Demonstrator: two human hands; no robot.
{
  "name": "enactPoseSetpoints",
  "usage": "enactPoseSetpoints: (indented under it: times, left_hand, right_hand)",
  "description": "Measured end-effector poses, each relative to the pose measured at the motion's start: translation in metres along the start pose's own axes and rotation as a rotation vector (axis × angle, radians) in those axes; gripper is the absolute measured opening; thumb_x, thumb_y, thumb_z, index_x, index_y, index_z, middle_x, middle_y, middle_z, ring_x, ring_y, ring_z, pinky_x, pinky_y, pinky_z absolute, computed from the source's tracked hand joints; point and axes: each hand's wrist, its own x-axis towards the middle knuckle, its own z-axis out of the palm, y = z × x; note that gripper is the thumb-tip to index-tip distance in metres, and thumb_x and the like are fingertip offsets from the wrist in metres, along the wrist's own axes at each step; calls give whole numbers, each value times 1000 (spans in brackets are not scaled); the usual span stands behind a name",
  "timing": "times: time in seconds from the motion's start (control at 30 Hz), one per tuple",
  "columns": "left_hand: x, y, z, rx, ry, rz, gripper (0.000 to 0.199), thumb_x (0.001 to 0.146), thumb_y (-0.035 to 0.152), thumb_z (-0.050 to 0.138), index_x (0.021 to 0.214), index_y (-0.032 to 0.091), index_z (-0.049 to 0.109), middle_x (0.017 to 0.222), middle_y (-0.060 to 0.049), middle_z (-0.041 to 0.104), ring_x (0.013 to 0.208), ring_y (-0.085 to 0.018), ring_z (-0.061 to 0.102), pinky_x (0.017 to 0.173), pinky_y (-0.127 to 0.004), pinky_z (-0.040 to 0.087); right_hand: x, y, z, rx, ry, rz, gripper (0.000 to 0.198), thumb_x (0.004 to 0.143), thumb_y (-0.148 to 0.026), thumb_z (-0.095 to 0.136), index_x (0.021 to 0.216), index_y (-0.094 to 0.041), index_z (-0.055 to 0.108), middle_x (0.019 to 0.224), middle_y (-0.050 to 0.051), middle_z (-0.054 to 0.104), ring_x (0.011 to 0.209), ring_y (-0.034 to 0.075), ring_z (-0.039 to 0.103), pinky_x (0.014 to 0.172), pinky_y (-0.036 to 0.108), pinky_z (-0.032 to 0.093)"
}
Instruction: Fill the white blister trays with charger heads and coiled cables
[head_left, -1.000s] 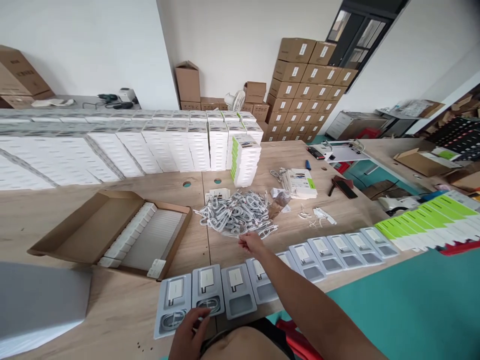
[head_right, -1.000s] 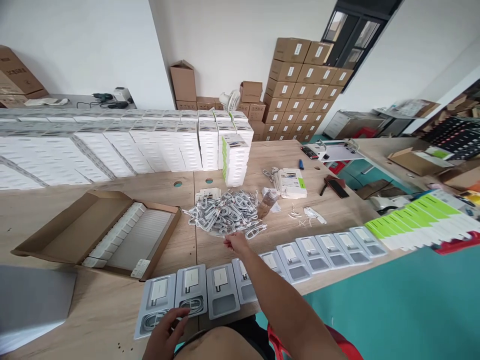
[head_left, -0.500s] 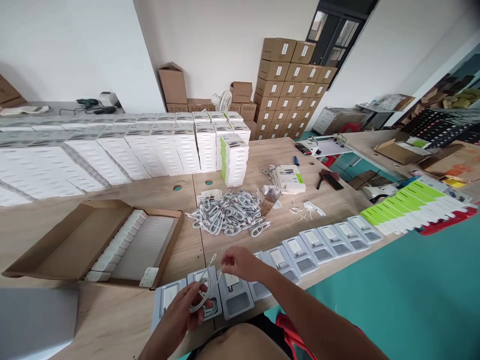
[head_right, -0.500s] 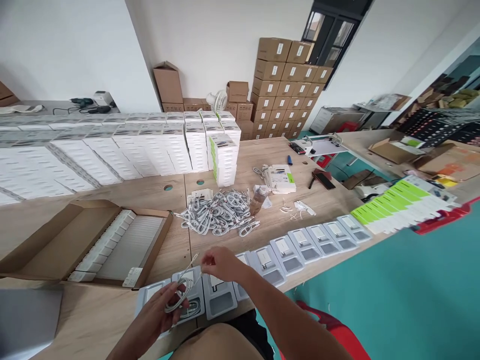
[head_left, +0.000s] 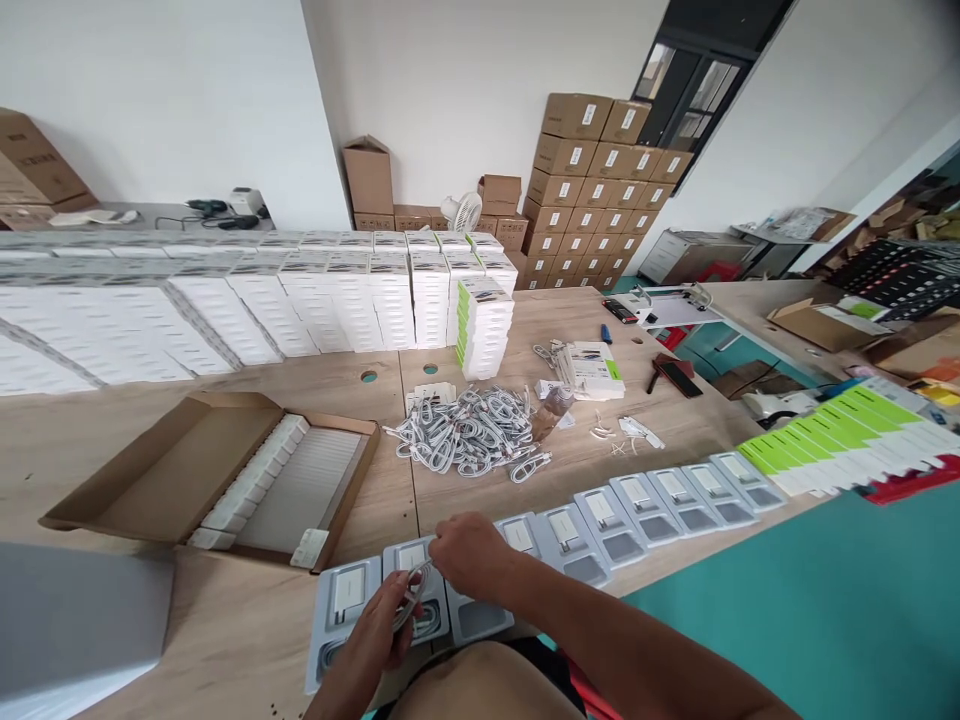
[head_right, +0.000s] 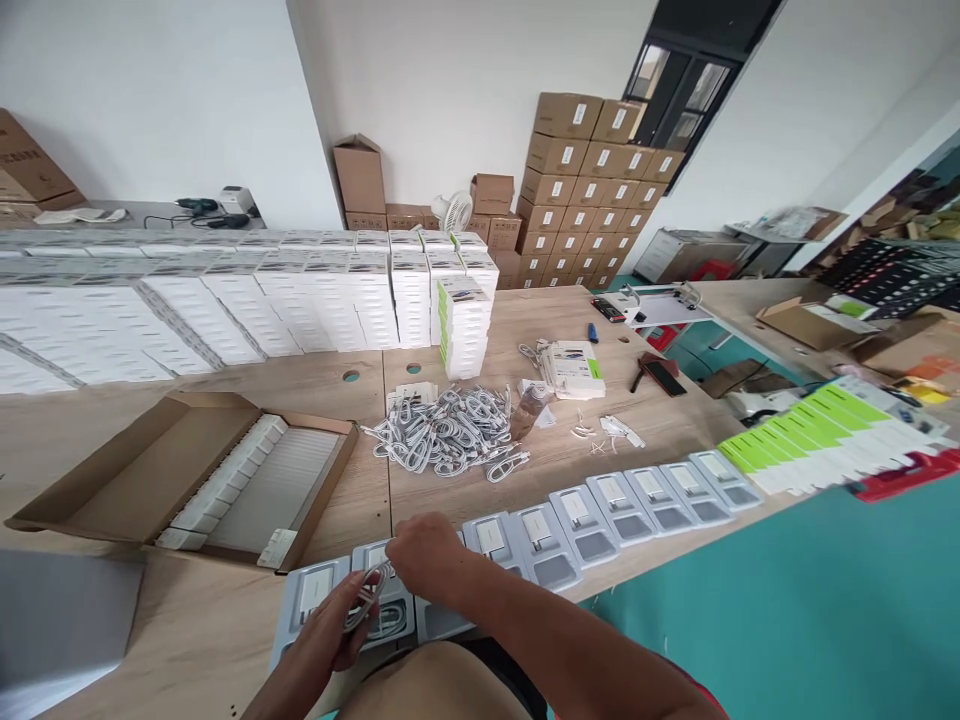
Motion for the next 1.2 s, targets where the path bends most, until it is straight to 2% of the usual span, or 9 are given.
enactPoseSetpoints:
  times: [0.37,0.5,0.6,0.7,0.77,0.9,0.97,1.07,1.2]
  left_hand:
    - [5,-4,8,-330,-131,86,44,70,58,71,88,19,60,73,2,59,45,-5,36,40,-20,21]
    - [3,-4,9,-361,-179,85,41,73,55,71,84,17,61,67,2,57,45,-5,34,40,-19,21]
    - [4,-3,7,-346,-181,106,40,72,53,72,82,17,61,65,3,55,46,-6,34,40,-19,23]
    - [6,4,1,-290,-158,160,39,74,54,71,85,17,65,59,5,48,49,-7,37,43,-19,28]
    - [5,13,-5,-222,-134,200,40,73,51,73,93,16,68,59,5,50,52,-9,41,47,-19,33]
    - [-5,29,-14,39,-73,360,48,65,35,83,109,20,70,90,-2,67,76,-17,57,70,-24,46]
    - [-11,33,-13,272,-23,513,47,70,35,79,115,24,69,110,-4,66,86,-20,58,78,-26,46]
    - [-15,34,-10,417,44,618,49,74,37,76,120,26,65,116,-5,65,87,-21,60,78,-27,46]
    - [-12,27,-9,173,-38,380,44,75,48,73,108,22,60,84,-2,69,68,-17,60,59,-24,44]
  right_hand:
    - [12,-15,32,568,44,138,20,97,-21,39,100,-17,58,83,2,75,68,10,71,58,16,47]
    - [8,-14,46,665,17,145,25,97,-26,41,90,-16,63,76,1,75,61,11,69,53,18,46]
    - [1,-19,46,622,107,182,25,94,-33,48,87,-18,66,78,2,73,72,16,68,65,24,48]
    - [-4,-26,37,496,252,212,20,88,-28,53,104,-22,65,99,6,69,95,23,63,85,34,44]
    - [-5,-27,25,391,349,200,38,80,-19,58,118,-23,59,112,8,63,105,25,56,93,38,41]
    - [-4,-14,2,303,498,120,54,71,-11,60,123,-24,57,130,8,54,124,25,44,106,39,33]
    - [-3,-5,-3,363,412,89,41,80,-19,59,120,-24,60,131,8,56,124,26,45,106,40,33]
    - [-1,2,2,517,170,76,24,93,-33,49,98,-21,69,89,3,71,86,19,64,79,28,47]
    - [-1,0,16,568,136,79,28,97,-32,44,91,-19,68,73,-2,67,66,12,61,59,19,43]
